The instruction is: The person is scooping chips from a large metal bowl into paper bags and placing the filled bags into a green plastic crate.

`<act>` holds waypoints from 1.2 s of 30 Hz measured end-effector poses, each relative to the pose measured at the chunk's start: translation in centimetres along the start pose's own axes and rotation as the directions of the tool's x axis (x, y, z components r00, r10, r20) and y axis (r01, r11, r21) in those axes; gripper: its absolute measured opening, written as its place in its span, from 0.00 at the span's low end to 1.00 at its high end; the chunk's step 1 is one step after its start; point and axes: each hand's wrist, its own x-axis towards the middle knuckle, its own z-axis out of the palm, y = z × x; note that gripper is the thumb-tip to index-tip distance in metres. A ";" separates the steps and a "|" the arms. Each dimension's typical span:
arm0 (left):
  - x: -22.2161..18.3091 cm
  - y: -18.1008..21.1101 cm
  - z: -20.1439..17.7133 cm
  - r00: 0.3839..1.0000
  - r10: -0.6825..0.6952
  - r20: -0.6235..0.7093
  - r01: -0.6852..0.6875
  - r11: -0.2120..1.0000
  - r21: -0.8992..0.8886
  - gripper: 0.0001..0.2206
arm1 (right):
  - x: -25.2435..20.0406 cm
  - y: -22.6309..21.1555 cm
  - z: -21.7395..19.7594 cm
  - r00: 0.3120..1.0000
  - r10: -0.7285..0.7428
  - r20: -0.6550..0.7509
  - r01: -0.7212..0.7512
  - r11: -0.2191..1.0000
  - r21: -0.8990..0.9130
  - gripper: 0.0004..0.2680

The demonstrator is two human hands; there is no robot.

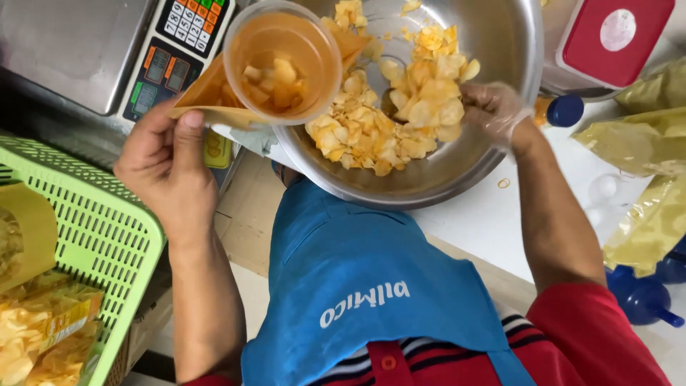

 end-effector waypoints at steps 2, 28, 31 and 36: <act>0.2 -0.6 0.1 0.998 0.022 -0.061 -0.024 0.999 -0.041 0.07 | 0.3 -0.2 -1.5 0.993 -0.112 0.039 0.117 0.972 -0.203 0.19; 0.7 2.4 6.6 0.992 0.024 0.123 -0.036 0.995 0.096 0.06 | -3.2 -22.3 -4.0 0.936 -0.345 0.063 0.269 0.590 -0.761 0.05; 0.9 2.1 6.3 0.991 0.017 0.134 -0.027 0.997 0.072 0.06 | -3.5 -21.1 -4.7 0.833 -0.534 0.144 0.461 0.526 -0.715 0.06; 0.9 1.7 4.5 0.980 0.024 0.197 -0.043 0.995 0.094 0.08 | -4.6 -19.7 -5.7 0.608 -0.768 0.204 0.685 0.377 -0.623 0.07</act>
